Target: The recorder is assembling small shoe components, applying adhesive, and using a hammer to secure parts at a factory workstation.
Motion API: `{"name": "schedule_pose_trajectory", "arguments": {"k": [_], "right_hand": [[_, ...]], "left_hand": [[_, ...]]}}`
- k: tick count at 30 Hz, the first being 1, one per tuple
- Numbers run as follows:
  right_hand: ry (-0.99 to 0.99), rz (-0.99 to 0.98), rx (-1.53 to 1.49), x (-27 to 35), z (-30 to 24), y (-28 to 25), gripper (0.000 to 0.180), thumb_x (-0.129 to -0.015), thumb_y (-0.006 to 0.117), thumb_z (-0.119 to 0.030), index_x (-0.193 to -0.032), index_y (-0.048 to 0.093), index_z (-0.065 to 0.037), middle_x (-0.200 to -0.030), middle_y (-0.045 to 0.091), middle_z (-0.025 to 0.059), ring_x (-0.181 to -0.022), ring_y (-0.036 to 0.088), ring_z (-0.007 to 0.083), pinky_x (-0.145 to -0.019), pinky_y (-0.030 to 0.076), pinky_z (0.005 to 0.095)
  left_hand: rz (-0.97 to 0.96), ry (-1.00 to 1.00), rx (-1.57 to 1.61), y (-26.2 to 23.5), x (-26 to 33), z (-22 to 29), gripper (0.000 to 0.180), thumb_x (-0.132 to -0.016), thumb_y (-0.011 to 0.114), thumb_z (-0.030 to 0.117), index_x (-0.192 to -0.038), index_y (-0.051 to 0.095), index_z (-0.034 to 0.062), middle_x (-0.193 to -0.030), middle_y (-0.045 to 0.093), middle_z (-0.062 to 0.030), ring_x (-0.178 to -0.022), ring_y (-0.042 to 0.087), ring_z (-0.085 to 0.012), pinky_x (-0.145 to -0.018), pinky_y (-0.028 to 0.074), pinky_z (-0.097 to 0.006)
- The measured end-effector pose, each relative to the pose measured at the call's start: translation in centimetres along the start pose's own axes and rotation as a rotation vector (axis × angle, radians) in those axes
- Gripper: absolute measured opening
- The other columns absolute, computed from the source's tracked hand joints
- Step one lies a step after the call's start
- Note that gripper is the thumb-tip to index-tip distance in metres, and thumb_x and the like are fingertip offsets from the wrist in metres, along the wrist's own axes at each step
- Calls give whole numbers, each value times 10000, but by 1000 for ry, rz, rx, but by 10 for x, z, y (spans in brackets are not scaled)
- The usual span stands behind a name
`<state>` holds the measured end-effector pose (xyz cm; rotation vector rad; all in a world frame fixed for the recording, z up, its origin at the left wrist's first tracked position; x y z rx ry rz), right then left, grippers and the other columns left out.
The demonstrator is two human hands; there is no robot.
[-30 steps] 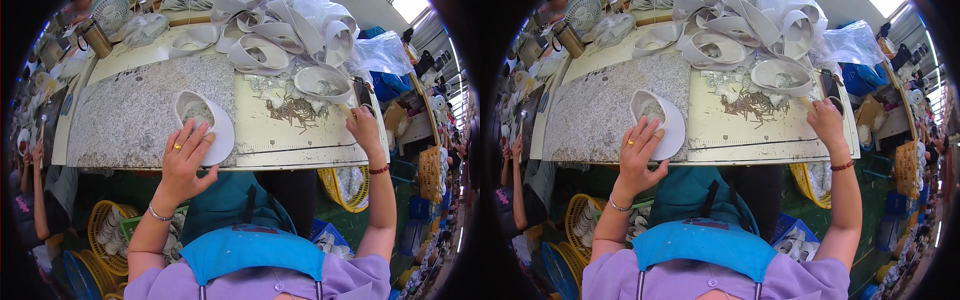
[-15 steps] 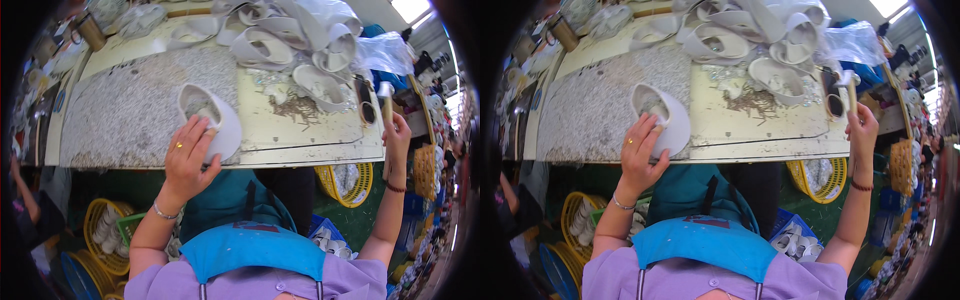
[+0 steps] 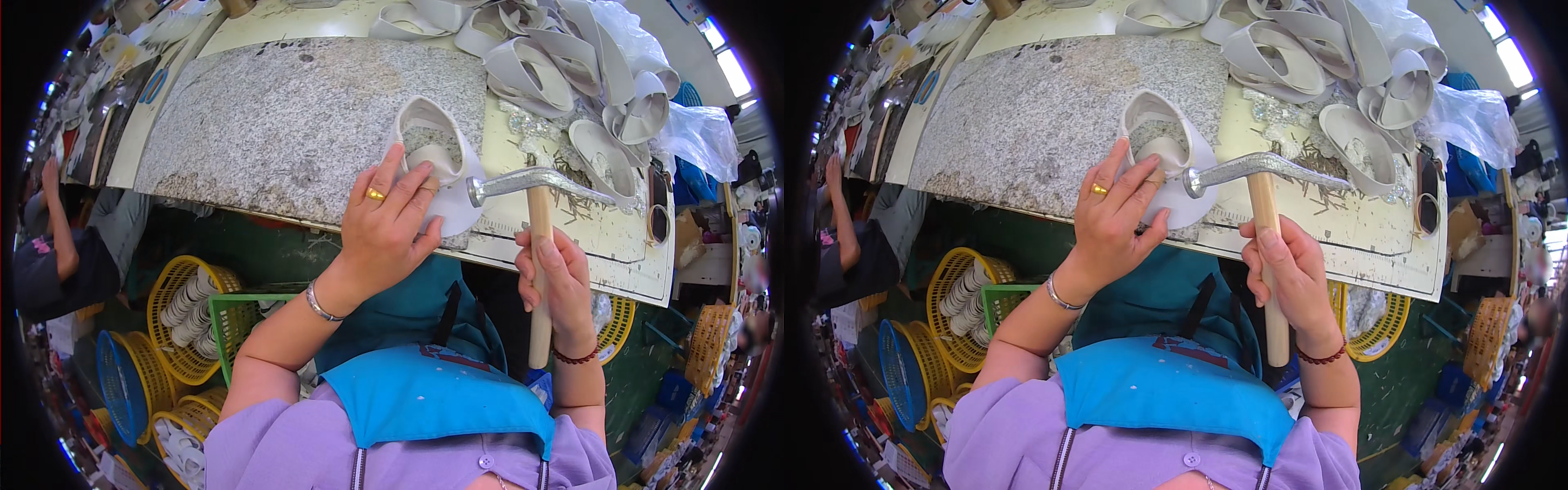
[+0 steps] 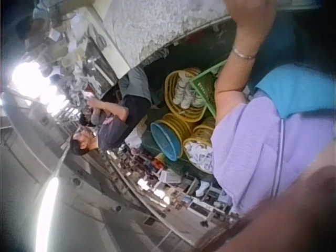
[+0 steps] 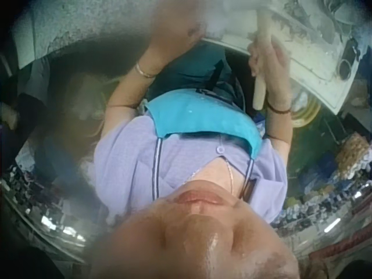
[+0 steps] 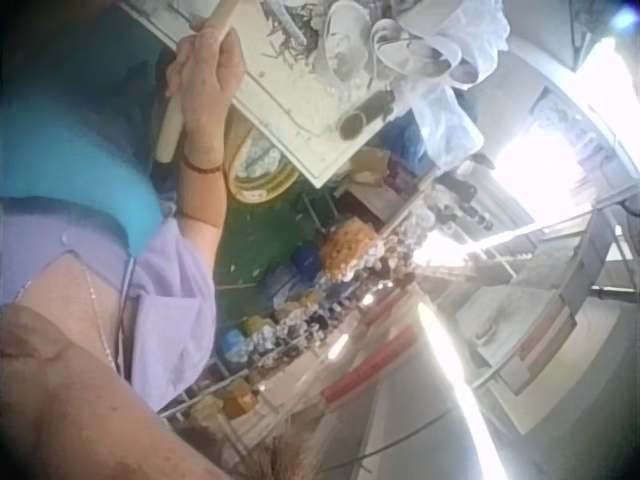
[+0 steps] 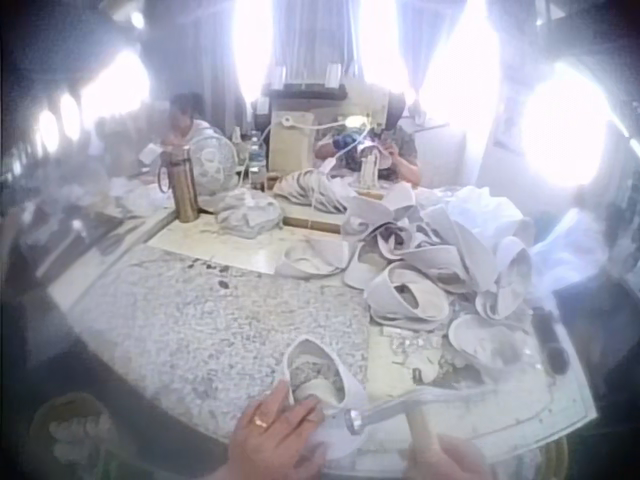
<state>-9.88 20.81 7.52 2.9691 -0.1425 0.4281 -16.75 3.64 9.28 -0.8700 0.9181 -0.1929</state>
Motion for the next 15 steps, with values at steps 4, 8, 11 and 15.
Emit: {"name": "schedule_pose_trajectory", "arguments": {"k": [4, 8, 11, 15], "right_hand": [[66, -23, -34, -9, 17, 6, 331, -959, 416, -316, -1000, 498, 2, -628, 446, 8, -415, 396, 53, -367, 358, 179], [82, -57, -81, -15, 24, 9, 325, -962, 405, -322, -983, 483, -8, -619, 434, 3, -412, 385, 53, -363, 354, 182], [89, -95, -58, -18, 24, 13, 327, -964, 395, -334, -967, 472, -16, -609, 422, -1, -412, 378, 54, -359, 342, 181], [85, -150, 118, -21, 19, 13, 317, -964, 399, -326, -957, 466, -16, -595, 406, -1, -419, 364, 47, -370, 322, 176]], "left_hand": [[-2, -11, -18, 2, 1, 1, 349, -728, 626, 164, -1034, 619, -5, -1150, 570, -89, -1200, 436, -342, -940, 329, -422], [-4, -43, -38, 5, 3, 3, 337, -756, 586, 133, -1062, 605, -6, -1168, 551, -87, -1209, 421, -339, -937, 320, -433], [-10, -54, -47, 7, 3, 3, 328, -764, 567, 118, -1064, 604, -7, -1174, 544, -89, -1207, 418, -341, -931, 321, -435], [6, -30, -76, 9, 5, 3, 325, -755, 566, 111, -1053, 609, -12, -1173, 545, -92, -1205, 421, -339, -918, 331, -431]]}}
Point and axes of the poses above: each hand's wrist, its own x-axis away from the middle knuckle, its own y-axis out of the palm, z = x × y, the point moved 8 cm from there along -x, towards the middle knuckle
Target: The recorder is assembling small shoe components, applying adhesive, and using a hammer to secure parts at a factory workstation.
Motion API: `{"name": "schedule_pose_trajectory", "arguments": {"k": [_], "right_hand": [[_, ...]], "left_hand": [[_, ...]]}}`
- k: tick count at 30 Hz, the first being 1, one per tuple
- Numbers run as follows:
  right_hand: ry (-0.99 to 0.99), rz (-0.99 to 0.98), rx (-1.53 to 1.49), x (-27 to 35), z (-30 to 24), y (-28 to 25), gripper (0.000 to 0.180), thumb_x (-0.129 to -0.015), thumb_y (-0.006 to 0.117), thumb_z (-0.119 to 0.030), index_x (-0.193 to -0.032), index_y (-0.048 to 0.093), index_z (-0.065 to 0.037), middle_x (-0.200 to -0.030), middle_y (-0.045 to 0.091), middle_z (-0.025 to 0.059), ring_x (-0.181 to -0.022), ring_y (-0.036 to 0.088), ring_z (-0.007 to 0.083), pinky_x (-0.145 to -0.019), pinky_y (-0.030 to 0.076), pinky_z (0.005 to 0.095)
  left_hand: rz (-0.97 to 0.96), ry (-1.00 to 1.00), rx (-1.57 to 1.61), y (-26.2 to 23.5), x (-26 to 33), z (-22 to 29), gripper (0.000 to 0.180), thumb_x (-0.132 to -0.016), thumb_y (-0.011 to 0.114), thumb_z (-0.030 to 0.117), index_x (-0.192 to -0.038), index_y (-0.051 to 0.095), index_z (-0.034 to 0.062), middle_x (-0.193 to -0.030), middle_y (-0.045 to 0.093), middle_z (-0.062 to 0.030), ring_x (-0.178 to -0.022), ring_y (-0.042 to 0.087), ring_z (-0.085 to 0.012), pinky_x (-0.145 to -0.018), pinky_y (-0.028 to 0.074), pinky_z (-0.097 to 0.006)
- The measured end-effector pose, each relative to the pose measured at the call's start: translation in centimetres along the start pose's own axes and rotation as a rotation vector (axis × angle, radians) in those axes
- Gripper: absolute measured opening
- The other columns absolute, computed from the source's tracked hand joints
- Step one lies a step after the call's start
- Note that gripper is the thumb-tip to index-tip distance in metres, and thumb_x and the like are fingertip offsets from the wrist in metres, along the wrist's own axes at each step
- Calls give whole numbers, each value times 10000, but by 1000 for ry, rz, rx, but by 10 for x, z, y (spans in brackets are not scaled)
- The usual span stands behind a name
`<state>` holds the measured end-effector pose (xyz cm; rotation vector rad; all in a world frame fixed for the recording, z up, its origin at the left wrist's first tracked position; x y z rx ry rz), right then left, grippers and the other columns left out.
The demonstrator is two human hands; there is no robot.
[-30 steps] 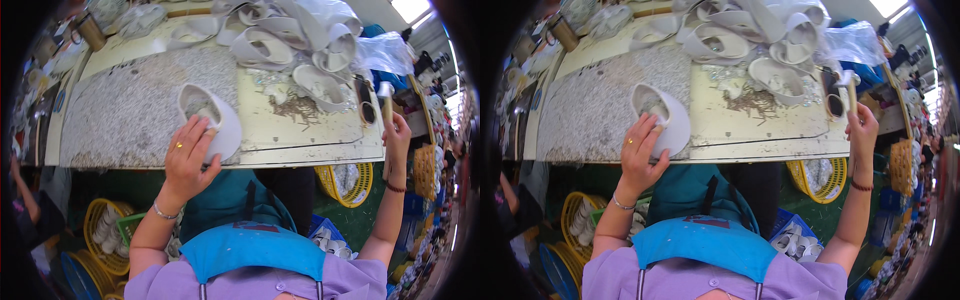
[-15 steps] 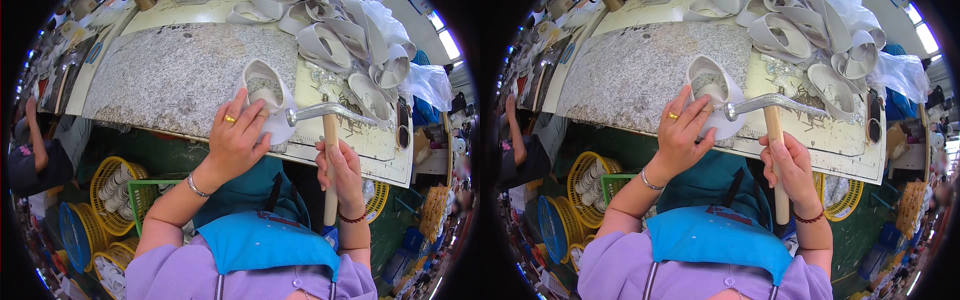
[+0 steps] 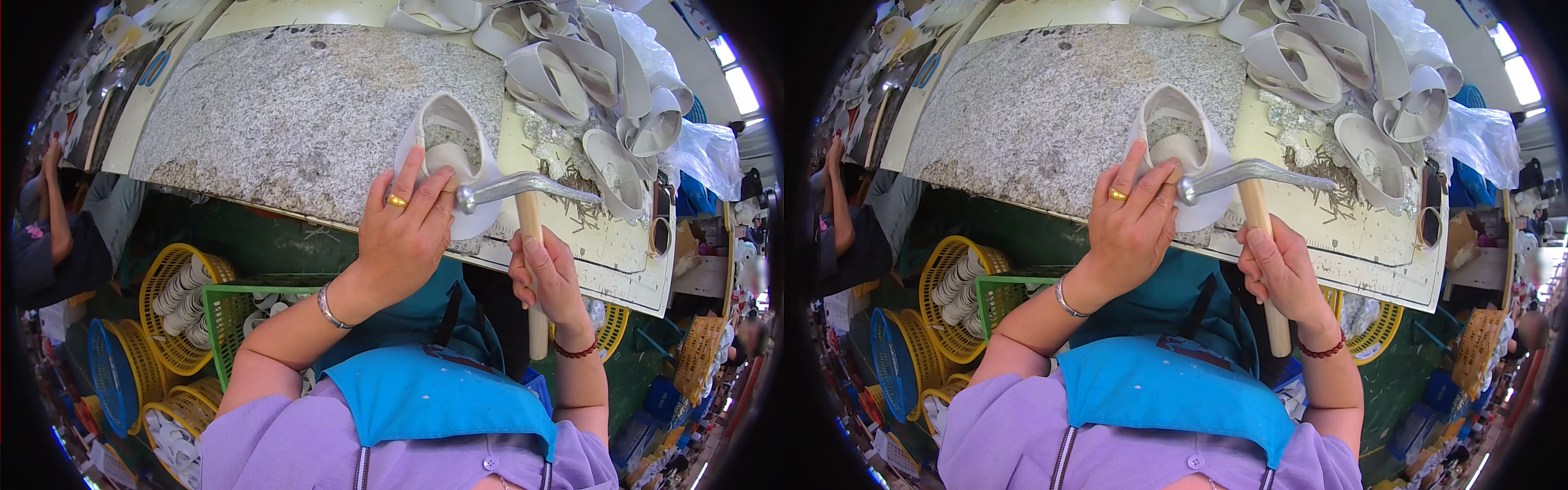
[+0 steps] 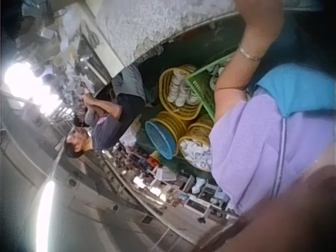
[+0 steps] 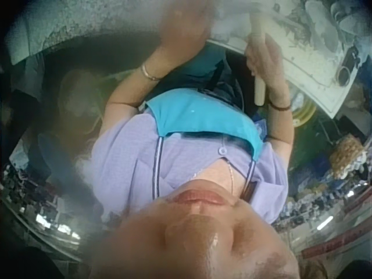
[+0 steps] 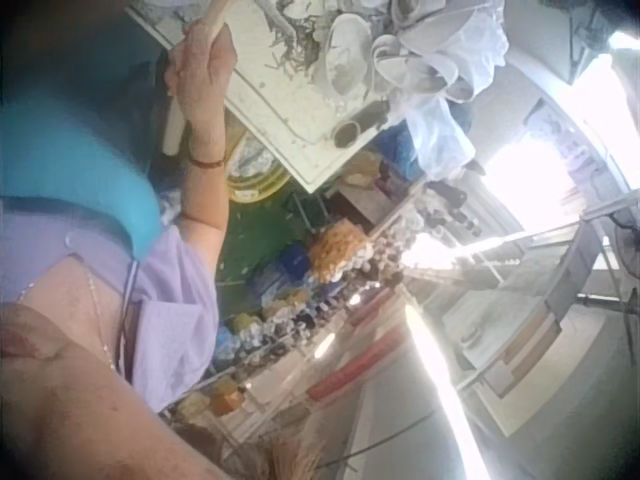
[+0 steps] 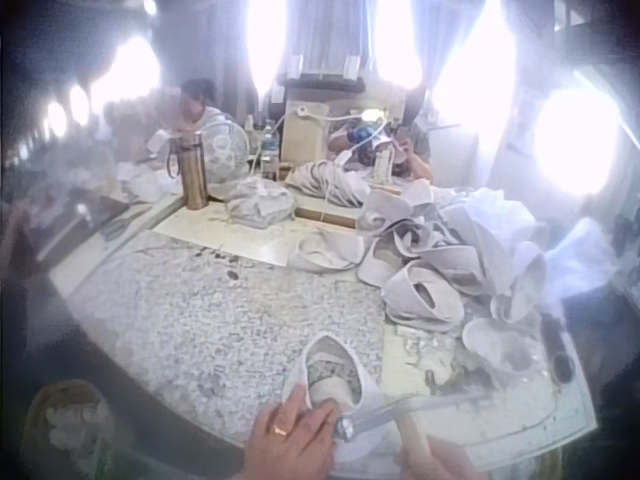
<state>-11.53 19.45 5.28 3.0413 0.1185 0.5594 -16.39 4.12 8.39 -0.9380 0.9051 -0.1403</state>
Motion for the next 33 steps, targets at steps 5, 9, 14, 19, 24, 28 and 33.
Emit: {"name": "schedule_pose_trajectory", "arguments": {"k": [5, 9, 14, 19, 24, 28, 33], "right_hand": [[26, -17, 106, -1, -4, -3, 299, -964, 409, -293, -950, 480, -3, -590, 402, -6, -426, 356, 38, -383, 309, 177], [-101, 94, 259, 9, -23, -13, 277, -959, 413, -256, -948, 506, 4, -575, 407, -29, -434, 363, 23, -388, 296, 177], [-160, 207, 370, 10, -30, -19, 238, -941, 450, -217, -949, 513, 12, -554, 467, 26, -427, 440, 114, -414, 343, 238], [-744, 203, 1030, 16, -52, 15, 239, -947, 442, -242, -951, 519, -15, -580, 449, -1, -444, 396, 43, -412, 308, 234], [-365, 244, 782, 15, -52, 2, 183, -909, 487, -155, -964, 510, 18, -600, 503, 121, -513, 490, 265, -500, 379, 338], [-543, 153, 995, 11, -51, 18, 163, -902, 487, -128, -974, 516, 15, -639, 514, 113, -541, 495, 239, -520, 386, 328], [-506, 297, 898, 18, -63, 7, 173, -900, 486, -129, -992, 521, 13, -699, 558, 140, -622, 528, 344, -570, 408, 375]], "left_hand": [[-2, -7, 38, 1, 0, -3, 334, -748, 570, 109, -1056, 610, -14, -1164, 552, -90, -1196, 434, -329, -899, 348, -426], [-6, -20, 40, -2, 0, -2, 350, -750, 570, 112, -1076, 605, -12, -1152, 559, -88, -1186, 446, -323, -886, 357, -421], [0, -12, 49, -2, 0, -1, 354, -754, 564, 111, -1086, 602, -6, -1145, 561, -89, -1178, 449, -331, -872, 364, -416], [9, -7, 60, -3, -1, -1, 348, -753, 560, 108, -1078, 604, -7, -1136, 562, -93, -1168, 451, -338, -860, 370, -410], [1, -13, 61, -4, -1, -2, 347, -749, 560, 102, -1075, 603, -11, -1128, 564, -97, -1166, 453, -339, -859, 372, -410], [21, -9, 53, -2, -2, -2, 347, -748, 559, 96, -1075, 602, -12, -1126, 563, -99, -1166, 452, -342, -861, 372, -412], [3, -10, 54, -4, -3, -1, 354, -744, 561, 96, -1079, 599, -13, -1127, 561, -99, -1168, 449, -345, -866, 371, -417]]}}
Point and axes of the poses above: each hand's wrist, its own x-axis away from the middle knuckle, its own y-axis out of the palm, z = x × y, the point moved 8 cm from there along -x, towards the middle knuckle
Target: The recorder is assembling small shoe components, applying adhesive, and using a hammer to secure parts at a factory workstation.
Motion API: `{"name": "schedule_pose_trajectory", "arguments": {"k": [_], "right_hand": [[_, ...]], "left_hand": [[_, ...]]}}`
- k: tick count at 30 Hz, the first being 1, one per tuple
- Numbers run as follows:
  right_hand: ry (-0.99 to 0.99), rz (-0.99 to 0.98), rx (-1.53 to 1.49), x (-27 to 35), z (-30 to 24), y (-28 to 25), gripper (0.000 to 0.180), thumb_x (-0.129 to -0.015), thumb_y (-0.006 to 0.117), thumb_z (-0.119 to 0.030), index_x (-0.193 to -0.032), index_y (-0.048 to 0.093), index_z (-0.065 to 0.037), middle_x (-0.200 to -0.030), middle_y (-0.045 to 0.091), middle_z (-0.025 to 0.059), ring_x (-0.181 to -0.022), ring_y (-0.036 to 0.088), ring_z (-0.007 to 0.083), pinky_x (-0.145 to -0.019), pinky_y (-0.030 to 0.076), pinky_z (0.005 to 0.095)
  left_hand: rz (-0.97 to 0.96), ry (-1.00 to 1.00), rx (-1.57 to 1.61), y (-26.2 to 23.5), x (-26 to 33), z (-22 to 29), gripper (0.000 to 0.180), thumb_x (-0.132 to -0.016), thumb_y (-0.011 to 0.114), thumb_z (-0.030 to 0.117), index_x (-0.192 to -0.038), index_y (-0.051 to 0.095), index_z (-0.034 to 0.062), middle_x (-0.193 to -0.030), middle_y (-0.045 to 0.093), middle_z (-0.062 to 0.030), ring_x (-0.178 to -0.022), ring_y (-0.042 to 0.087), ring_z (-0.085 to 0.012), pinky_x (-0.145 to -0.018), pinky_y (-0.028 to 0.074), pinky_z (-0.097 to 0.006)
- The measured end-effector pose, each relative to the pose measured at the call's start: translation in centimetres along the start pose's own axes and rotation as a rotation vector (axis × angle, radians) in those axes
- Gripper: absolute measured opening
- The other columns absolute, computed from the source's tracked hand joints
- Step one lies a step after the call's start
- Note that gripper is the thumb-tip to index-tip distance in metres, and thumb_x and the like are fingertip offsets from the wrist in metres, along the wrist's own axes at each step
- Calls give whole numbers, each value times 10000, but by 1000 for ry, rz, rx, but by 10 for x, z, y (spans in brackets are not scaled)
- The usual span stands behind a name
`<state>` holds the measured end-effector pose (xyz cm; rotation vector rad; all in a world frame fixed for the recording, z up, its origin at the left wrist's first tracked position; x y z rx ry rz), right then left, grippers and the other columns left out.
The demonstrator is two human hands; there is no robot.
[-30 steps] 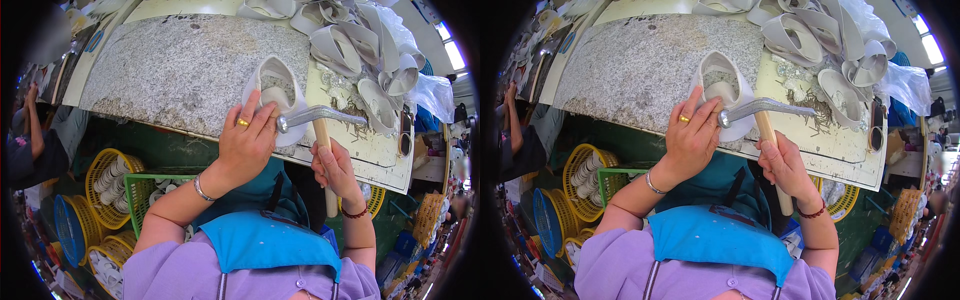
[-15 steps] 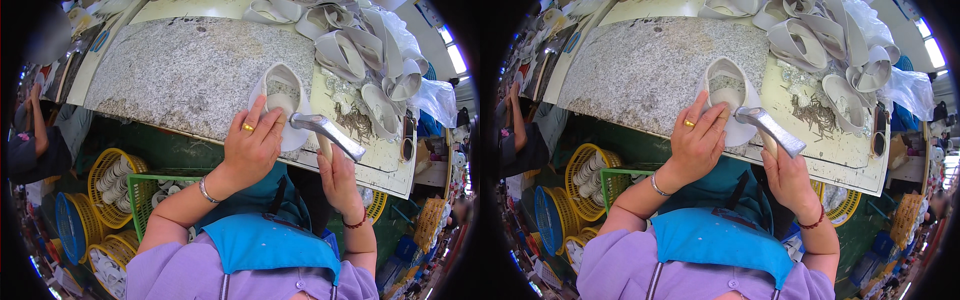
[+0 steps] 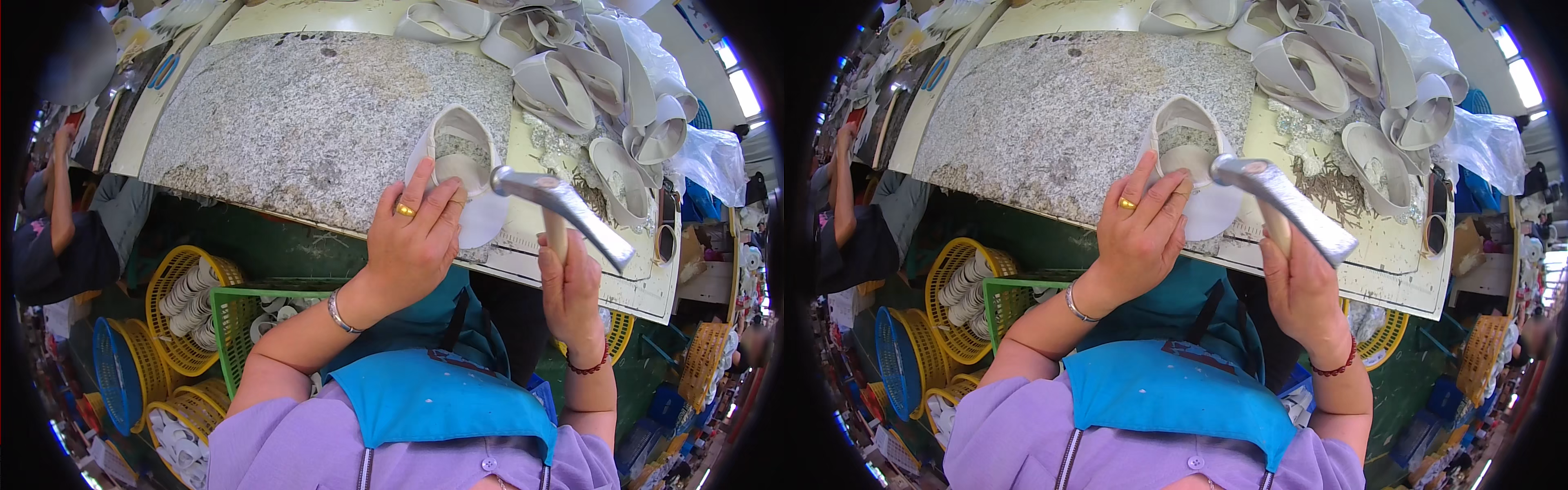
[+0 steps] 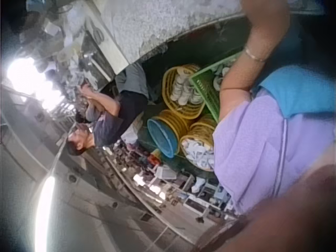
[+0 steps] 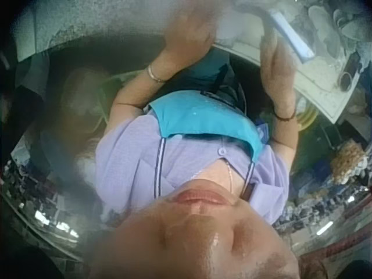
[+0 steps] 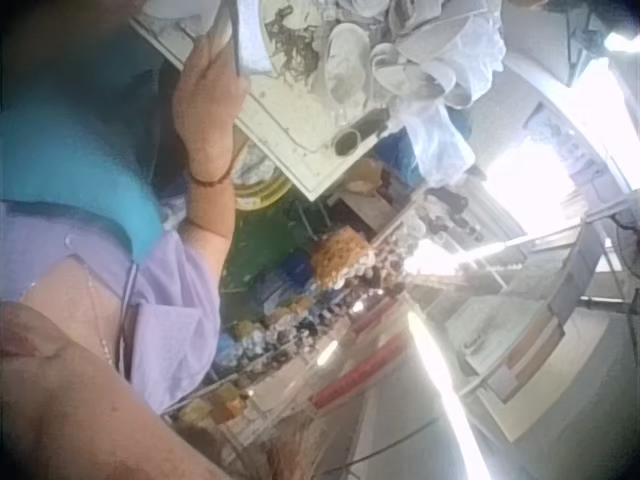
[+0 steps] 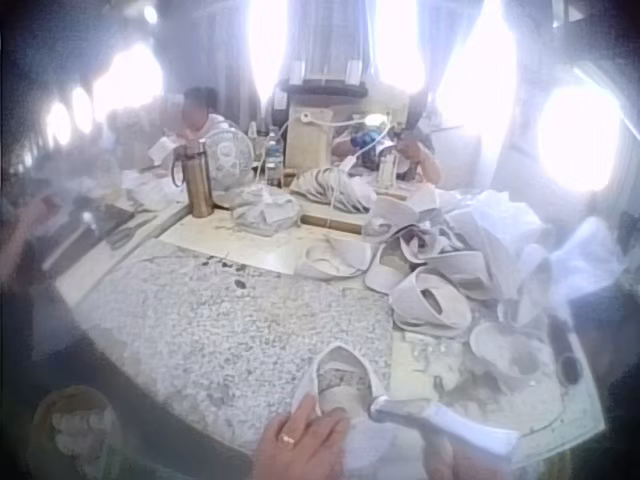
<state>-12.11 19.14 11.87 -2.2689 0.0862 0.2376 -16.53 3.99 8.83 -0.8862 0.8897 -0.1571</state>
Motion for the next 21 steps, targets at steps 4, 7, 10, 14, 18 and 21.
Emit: {"name": "schedule_pose_trajectory", "arguments": {"k": [4, 7, 10, 14, 18, 21], "right_hand": [[-187, -93, 168, -2, -12, 11, 178, -898, 491, -123, -998, 528, 20, -709, 558, 163, -598, 539, 314, -545, 414, 352], [188, -222, -50, -2, 4, 9, 217, -887, 488, -92, -1065, 508, 30, -819, 549, 225, -727, 537, 379, -654, 429, 414], [-77, -126, 120, 3, -6, 12, 161, -889, 488, -97, -994, 523, 19, -737, 547, 192, -641, 540, 342, -584, 420, 384], [-30, -166, 79, 6, 8, 12, 155, -896, 491, -123, -956, 538, 12, -683, 527, 165, -590, 527, 317, -545, 397, 371], [76, -132, -50, 6, 12, 7, 173, -903, 491, -147, -956, 544, 9, -659, 513, 155, -565, 523, 294, -529, 389, 357], [49, -139, -47, 6, 14, 7, 221, -884, 514, -129, -1032, 528, 34, -689, 533, 205, -636, 544, 385, -557, 410, 416]], "left_hand": [[-3, 7, -15, 1, 0, 0, 357, -742, 563, 98, -1080, 598, -10, -1128, 558, -98, -1169, 448, -344, -869, 369, -421], [-25, 16, -44, 1, 2, 1, 349, -741, 562, 102, -1070, 601, -8, -1129, 556, -96, -1167, 449, -343, -866, 369, -430], [-20, 48, -90, 2, 0, 3, 363, -724, 576, 117, -1068, 600, 1, -1117, 557, -92, -1161, 452, -339, -862, 372, -437], [-58, 118, -164, -1, -3, 5, 416, -667, 615, 151, -1069, 605, 45, -1093, 560, -84, -1135, 473, -336, -862, 376, -436], [-183, 176, -188, 2, -13, 7, 444, -628, 631, 167, -1063, 609, 79, -1028, 568, -79, -1096, 498, -332, -861, 379, -441], [-250, 193, -205, 8, -16, 5, 451, -625, 634, 172, -1067, 603, 84, -985, 570, -84, -1083, 502, -334, -853, 383, -443]]}}
Point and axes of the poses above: each hand's wrist, its own x-axis away from the middle knuckle, its own y-axis out of the palm, z = x × y, the point moved 8 cm from there along -x, towards the middle knuckle
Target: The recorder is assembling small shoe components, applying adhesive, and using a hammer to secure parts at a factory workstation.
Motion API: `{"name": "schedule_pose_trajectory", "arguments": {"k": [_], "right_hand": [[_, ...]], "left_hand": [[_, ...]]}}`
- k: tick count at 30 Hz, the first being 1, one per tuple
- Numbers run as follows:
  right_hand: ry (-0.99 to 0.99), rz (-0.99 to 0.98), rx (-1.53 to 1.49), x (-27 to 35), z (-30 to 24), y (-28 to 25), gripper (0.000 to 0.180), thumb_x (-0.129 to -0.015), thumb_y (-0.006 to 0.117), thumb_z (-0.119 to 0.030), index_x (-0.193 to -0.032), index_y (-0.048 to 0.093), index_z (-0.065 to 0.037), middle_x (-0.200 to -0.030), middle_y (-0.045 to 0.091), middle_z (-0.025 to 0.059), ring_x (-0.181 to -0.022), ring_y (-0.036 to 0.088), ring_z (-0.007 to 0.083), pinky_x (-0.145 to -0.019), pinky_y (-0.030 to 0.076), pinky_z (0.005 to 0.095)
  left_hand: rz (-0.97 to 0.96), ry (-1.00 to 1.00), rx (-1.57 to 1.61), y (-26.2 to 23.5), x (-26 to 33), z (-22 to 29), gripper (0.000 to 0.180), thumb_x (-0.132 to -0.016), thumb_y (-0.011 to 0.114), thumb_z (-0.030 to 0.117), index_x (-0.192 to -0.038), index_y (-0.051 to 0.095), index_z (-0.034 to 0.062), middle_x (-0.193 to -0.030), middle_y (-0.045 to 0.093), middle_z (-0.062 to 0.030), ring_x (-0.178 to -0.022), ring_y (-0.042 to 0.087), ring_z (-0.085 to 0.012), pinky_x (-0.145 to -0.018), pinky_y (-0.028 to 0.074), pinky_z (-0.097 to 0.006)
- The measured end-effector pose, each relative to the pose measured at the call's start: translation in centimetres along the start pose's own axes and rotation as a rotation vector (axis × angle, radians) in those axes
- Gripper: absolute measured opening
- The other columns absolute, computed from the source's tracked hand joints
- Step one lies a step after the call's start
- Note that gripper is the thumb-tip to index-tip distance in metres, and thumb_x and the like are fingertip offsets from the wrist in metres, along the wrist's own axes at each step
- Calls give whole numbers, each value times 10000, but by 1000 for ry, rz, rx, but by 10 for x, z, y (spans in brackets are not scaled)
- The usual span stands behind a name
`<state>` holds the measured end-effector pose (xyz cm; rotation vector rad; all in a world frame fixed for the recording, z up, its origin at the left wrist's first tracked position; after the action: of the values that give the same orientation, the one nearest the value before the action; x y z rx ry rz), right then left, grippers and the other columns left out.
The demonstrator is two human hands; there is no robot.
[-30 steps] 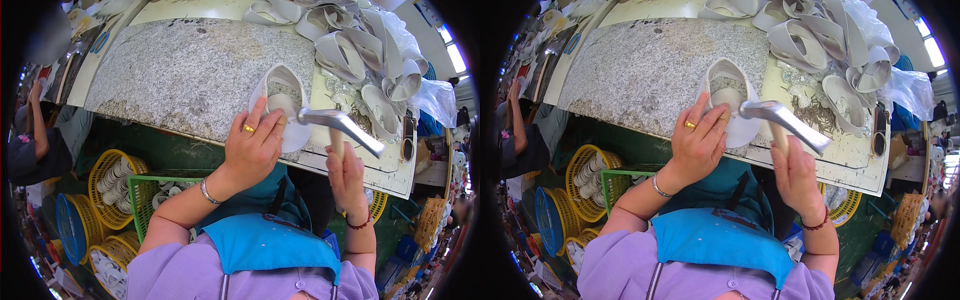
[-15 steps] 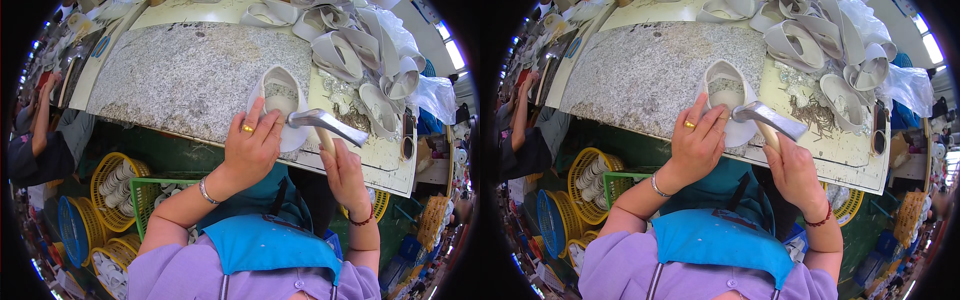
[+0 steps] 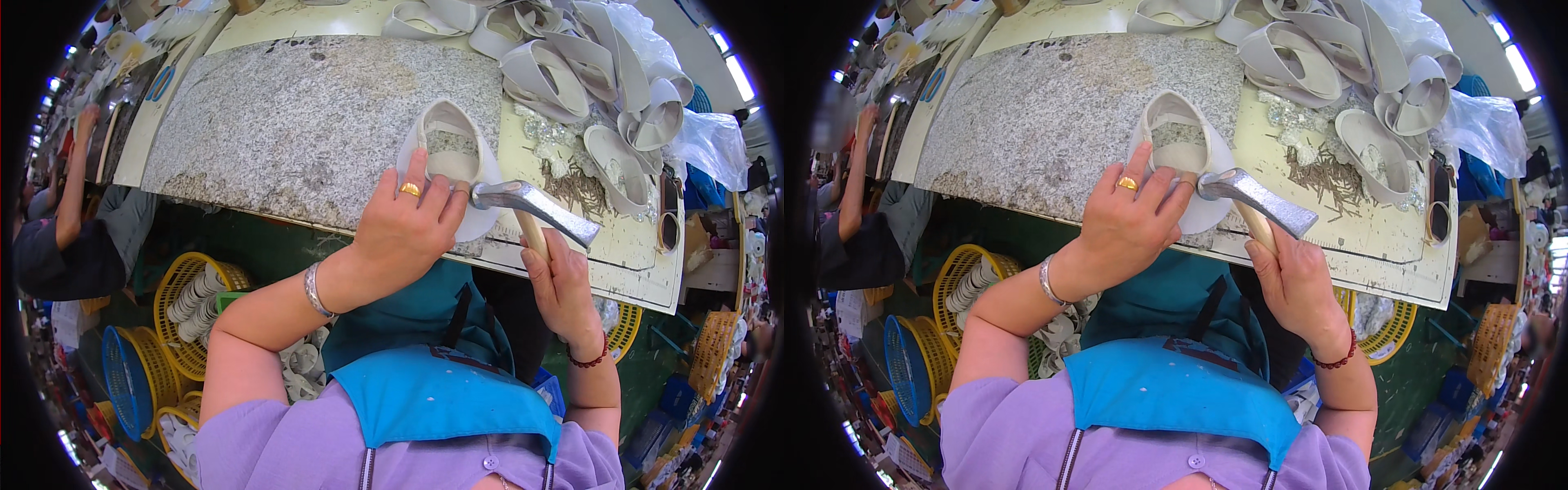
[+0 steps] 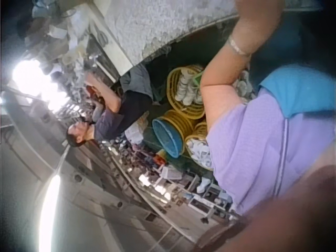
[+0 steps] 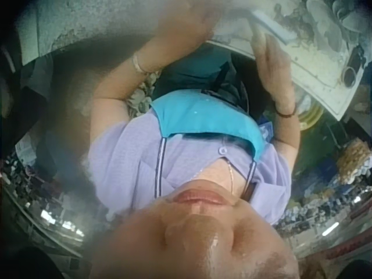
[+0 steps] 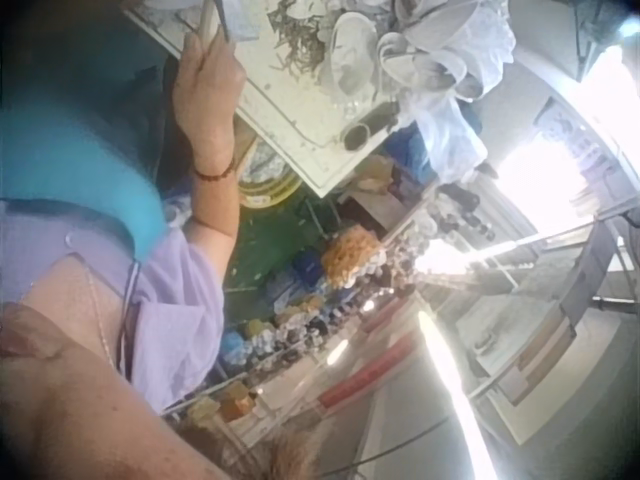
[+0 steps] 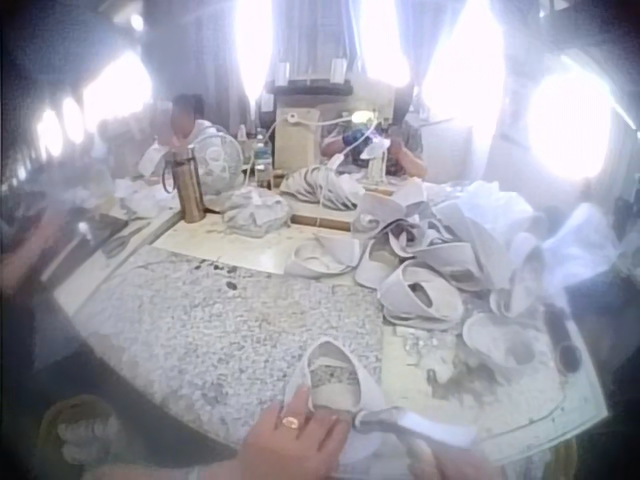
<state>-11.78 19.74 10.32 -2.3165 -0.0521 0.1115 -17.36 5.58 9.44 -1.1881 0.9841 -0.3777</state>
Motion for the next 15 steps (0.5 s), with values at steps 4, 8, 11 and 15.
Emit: {"name": "schedule_pose_trajectory", "arguments": {"k": [4, 8, 11, 15], "right_hand": [[-91, 97, 37, 1, -13, -6, 191, -904, 491, -157, -959, 549, 17, -651, 523, 131, -528, 502, 258, -508, 381, 338], [-233, 206, 109, -3, -27, -7, 193, -897, 497, -144, -978, 544, 25, -703, 556, 141, -575, 536, 277, -538, 408, 361], [-97, 10, 205, -10, -9, 11, 174, -891, 498, -124, -985, 533, 18, -698, 558, 166, -597, 549, 337, -554, 420, 393], [-85, 10, 218, -18, -15, -8, 210, -873, 516, -99, -1039, 509, 29, -669, 560, 205, -591, 553, 394, -538, 436, 429]], "left_hand": [[85, -40, 49, -1, 3, -3, 425, -647, 616, 161, -1059, 595, 56, -977, 579, -96, -1095, 501, -327, -908, 337, -463], [249, -172, 75, 1, 14, -2, 400, -683, 582, 136, -1062, 575, 11, -967, 597, -111, -1141, 484, -297, -964, 259, -494], [259, -207, 105, -2, 15, -5, 396, -696, 575, 136, -1067, 565, -1, -971, 606, -113, -1153, 478, -286, -958, 257, -506], [248, -206, 129, 1, 14, -7, 408, -699, 569, 125, -1082, 546, -13, -965, 612, -116, -1154, 480, -292, -943, 271, -499]]}}
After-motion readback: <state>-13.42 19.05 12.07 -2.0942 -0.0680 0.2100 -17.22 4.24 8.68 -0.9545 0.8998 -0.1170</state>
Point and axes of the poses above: each hand's wrist, its own x-axis away from the middle knuckle, its own y-axis out of the palm, z = x × y, the point moved 8 cm from there along -x, towards the middle knuckle
